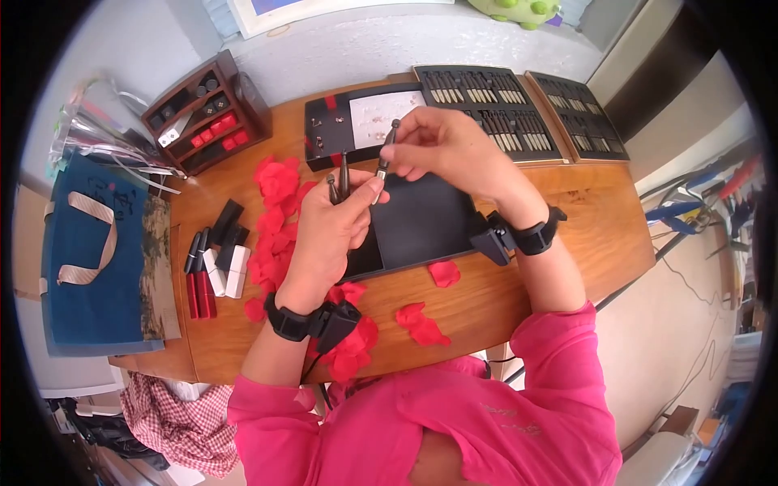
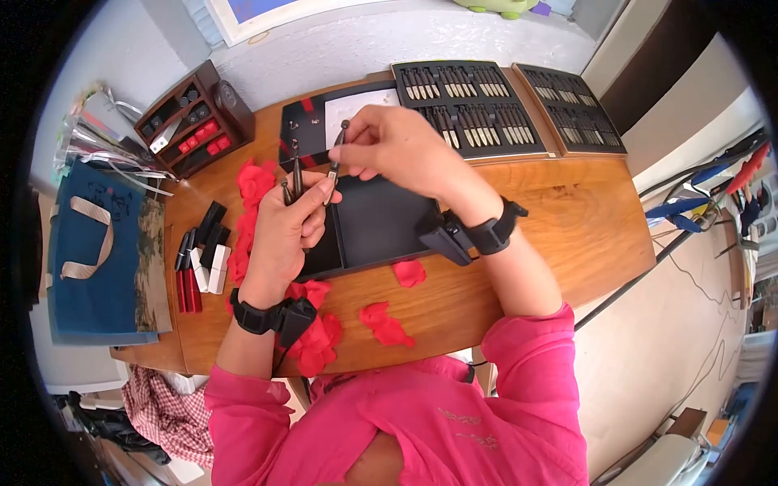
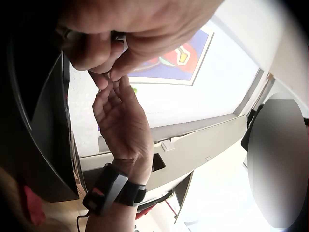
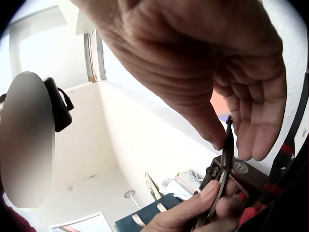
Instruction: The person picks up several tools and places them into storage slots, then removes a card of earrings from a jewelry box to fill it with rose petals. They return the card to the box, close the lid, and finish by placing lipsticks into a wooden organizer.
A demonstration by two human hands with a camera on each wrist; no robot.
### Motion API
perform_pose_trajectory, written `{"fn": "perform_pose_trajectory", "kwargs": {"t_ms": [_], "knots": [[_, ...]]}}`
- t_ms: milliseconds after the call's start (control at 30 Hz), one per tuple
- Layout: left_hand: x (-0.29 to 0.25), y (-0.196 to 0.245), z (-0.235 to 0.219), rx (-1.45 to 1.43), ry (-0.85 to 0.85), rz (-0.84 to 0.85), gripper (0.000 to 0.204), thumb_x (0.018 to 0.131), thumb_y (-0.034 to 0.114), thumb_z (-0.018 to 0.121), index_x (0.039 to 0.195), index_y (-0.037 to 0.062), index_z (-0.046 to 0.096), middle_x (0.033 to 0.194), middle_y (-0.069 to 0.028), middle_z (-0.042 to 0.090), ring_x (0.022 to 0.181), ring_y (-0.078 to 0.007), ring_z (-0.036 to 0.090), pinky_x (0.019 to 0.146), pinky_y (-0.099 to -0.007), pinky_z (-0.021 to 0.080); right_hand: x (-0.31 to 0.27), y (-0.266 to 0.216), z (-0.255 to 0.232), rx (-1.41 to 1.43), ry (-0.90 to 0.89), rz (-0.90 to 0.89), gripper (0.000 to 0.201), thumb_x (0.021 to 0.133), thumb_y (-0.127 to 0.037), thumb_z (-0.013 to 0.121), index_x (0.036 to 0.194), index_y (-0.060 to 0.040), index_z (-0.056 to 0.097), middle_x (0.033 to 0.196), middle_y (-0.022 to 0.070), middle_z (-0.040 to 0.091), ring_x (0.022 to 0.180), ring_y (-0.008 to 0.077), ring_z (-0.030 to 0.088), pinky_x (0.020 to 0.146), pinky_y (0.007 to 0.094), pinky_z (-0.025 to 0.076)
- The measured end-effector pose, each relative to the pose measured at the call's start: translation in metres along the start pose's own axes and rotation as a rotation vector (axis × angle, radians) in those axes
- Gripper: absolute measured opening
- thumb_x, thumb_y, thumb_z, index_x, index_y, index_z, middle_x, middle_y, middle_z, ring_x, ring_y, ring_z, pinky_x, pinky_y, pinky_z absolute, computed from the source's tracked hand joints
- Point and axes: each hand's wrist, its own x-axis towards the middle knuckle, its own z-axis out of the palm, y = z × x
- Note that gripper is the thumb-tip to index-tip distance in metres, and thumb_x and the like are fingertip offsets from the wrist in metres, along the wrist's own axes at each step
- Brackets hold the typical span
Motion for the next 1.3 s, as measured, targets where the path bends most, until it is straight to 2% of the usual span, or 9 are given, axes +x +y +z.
{"fn": "perform_pose_trajectory", "kwargs": {"t_ms": [133,267,300,367,433,600,733,833,1300], "knots": [[0.001,0.0,0.004,0.037,0.026,0.042,0.015,0.092,0.013,0.064,0.101,0.0014,0.062,0.083,-0.0048,0.063,0.048,-0.0001,0.036,0.039,-0.0178,0.021,-0.004,-0.003,0.013,-0.139,0.041,-0.121,0.026,0.087,-0.02,0.068,0.092,0.005,0.063,0.077,0.0078,0.067,0.07,0.0126,0.063,0.062,0.0247,0.052],[-0.001,0.002,0.001,0.017,0.052,0.028,0.018,0.095,0.017,0.059,0.107,0.0028,0.06,0.089,-0.0055,0.062,0.052,-0.0012,0.037,0.041,-0.0178,0.023,-0.005,-0.015,-0.013,0.041,0.169,-0.107,0.025,0.09,-0.02,0.064,0.095,0.0039,0.064,0.082,0.0076,0.068,0.075,0.0137,0.066,0.067,0.0252,0.052],[-0.001,0.003,-0.001,-0.003,0.066,0.02,0.019,0.096,0.017,0.058,0.108,0.003,0.06,0.09,-0.0059,0.062,0.053,-0.0014,0.037,0.042,-0.0178,0.023,-0.001,-0.006,-0.025,0.059,0.255,-0.232,0.026,0.092,-0.022,0.062,0.098,0.0031,0.065,0.081,0.0071,0.068,0.073,0.0125,0.065,0.066,0.0251,0.051],[0.001,0.002,-0.005,0.009,0.055,0.023,0.021,0.097,0.019,0.056,0.11,0.003,0.059,0.093,-0.0069,0.061,0.054,-0.0019,0.037,0.042,-0.0177,0.024,-0.005,-0.007,-0.057,-0.148,0.31,-0.068,0.028,0.094,-0.019,0.059,0.11,0.0036,0.065,0.083,0.0022,0.063,0.08,0.0096,0.063,0.075,0.0236,0.052],[0.002,0.001,-0.005,0.012,0.051,0.029,0.02,0.096,0.019,0.056,0.109,0.0027,0.059,0.092,-0.0069,0.061,0.054,-0.0019,0.037,0.042,-0.0177,0.023,-0.002,0.01,-0.078,-0.343,0.44,-0.048,0.033,0.09,-0.027,0.062,0.1,0.0046,0.065,0.071,0.0091,0.066,0.067,0.0122,0.064,0.066,0.0283,0.051],[0.002,0.0,-0.003,-0.008,0.053,0.031,0.019,0.096,0.017,0.056,0.108,0.0025,0.059,0.091,-0.0067,0.061,0.053,-0.0017,0.037,0.041,-0.0176,0.023,0.013,0.059,-0.096,-0.615,0.522,0.071,0.034,0.085,-0.021,0.064,0.107,0.0049,0.064,0.082,0.0163,0.07,0.081,0.0287,0.068,0.078,0.0367,0.052],[0.003,0.0,-0.003,-0.025,0.055,0.024,0.018,0.096,0.016,0.057,0.107,0.0024,0.059,0.091,-0.0067,0.061,0.052,-0.0015,0.037,0.04,-0.0175,0.023,0.019,0.067,-0.088,-0.653,0.439,0.174,0.03,0.08,-0.016,0.07,0.101,0.0042,0.064,0.091,0.0196,0.069,0.091,0.0301,0.067,0.082,0.0374,0.052],[0.003,-0.001,-0.003,-0.028,0.055,0.021,0.017,0.096,0.016,0.057,0.106,0.0026,0.059,0.09,-0.0066,0.061,0.051,-0.0014,0.037,0.04,-0.0175,0.022,0.021,0.076,-0.085,-0.703,0.398,0.198,0.026,0.081,-0.013,0.07,0.1,0.0041,0.066,0.081,0.013,0.069,0.068,0.0177,0.065,0.064,0.0306,0.05],[0.003,-0.002,-0.005,-0.043,0.042,0.005,0.016,0.096,0.016,0.058,0.105,0.0031,0.059,0.089,-0.0063,0.061,0.051,-0.0016,0.038,0.04,-0.017,0.023,0.025,0.085,-0.073,-0.81,0.434,0.198,0.026,0.081,-0.016,0.069,0.099,0.0029,0.067,0.073,0.0133,0.068,0.068,0.0216,0.067,0.067,0.0334,0.051]]}}
